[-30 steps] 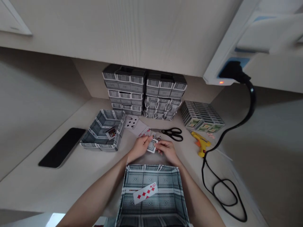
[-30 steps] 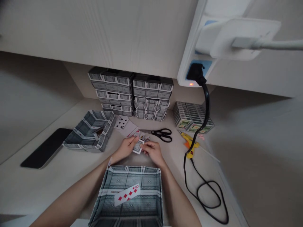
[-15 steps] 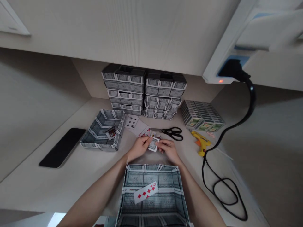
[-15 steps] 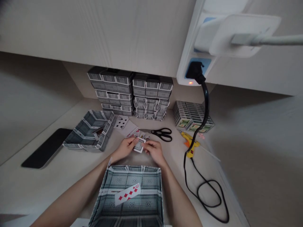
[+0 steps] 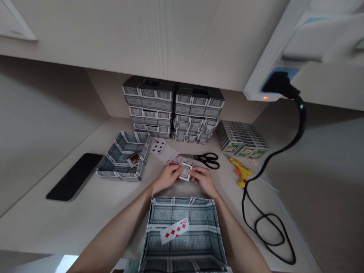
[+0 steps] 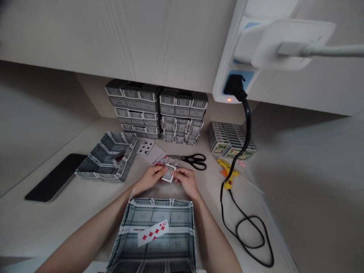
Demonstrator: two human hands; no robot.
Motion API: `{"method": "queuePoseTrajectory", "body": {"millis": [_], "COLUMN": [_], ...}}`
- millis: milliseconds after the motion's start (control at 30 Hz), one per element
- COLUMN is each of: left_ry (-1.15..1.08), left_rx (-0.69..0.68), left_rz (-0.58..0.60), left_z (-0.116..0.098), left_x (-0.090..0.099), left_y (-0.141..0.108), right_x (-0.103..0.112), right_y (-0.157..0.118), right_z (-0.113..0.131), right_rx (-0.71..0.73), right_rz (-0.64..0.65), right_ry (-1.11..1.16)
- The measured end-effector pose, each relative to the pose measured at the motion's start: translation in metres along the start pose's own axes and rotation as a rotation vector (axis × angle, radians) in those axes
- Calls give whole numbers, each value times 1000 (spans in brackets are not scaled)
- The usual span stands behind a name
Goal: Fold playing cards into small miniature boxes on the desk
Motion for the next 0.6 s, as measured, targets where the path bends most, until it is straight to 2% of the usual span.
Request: {"method": "queuePoseTrajectory", "body": {"millis": [333,600], "left_ry": [-52,-140], "left_rx": [17,34], "left_rz": [0,61], "left_z": [-2,-2], "left_x": [-2,-5], "left_y": [0,1], "right_x": [3,8], "right_y": [-2,-2], "right_z": [3,5], "right_rx": [2,6], "right_rz": [-38,-80], "right_ry": [-21,-34]}}
Point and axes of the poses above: each hand's wrist, its own y-axis towards the middle knuckle, its own x-axis out of the back of the hand, z = x × y, the point moved 5 cm from there along y, towards the middle knuckle, and after that the axes turned 15 degrees about z, right-handed, at the moved point
